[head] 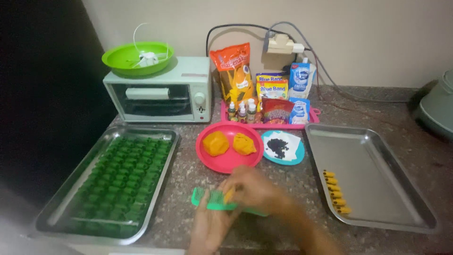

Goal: Shaping dough into cookies using a comb for texture and adding chocolate fillings

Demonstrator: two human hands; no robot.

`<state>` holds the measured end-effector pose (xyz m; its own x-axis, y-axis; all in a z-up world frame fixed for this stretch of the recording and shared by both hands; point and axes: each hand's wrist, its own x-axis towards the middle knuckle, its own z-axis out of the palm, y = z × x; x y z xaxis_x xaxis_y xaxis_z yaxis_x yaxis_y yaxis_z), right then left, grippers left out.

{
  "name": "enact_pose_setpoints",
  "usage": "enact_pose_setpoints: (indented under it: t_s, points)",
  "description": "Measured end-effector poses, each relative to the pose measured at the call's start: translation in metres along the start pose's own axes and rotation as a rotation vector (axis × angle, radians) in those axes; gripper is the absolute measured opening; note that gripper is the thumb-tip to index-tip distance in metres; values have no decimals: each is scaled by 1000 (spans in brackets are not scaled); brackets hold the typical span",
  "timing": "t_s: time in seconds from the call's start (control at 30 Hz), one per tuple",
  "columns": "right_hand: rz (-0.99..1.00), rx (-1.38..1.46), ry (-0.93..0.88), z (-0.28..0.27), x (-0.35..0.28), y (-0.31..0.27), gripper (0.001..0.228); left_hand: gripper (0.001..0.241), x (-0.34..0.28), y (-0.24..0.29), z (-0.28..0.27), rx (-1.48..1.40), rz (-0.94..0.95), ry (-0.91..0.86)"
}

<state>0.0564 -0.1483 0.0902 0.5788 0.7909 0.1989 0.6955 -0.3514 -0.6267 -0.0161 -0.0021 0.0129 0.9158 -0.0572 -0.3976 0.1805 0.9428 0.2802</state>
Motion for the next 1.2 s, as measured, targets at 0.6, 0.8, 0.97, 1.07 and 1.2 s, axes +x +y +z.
enact_pose_setpoints:
  t_s: [0.6, 0.8, 0.97, 1.07, 1.2]
  points:
    - [-385, -204, 388, 140, -27, 41, 17, 59, 8, -1, -2, -208, 6, 10]
    - [-404, -389, 322, 84, -27, 3, 9, 59, 2, -2, -1, -161, 4, -4]
    - [-131, -183, 641, 0, 19, 76, 15, 61, 0, -2, 6, -150, 65, -29]
    - [201, -498, 664, -28, 49, 168, 26, 59, 10, -2, -3, -151, 41, -41]
    - [286, -567, 611, -34, 58, 176, 39, 65, 42, -5, -35, -132, 44, -155]
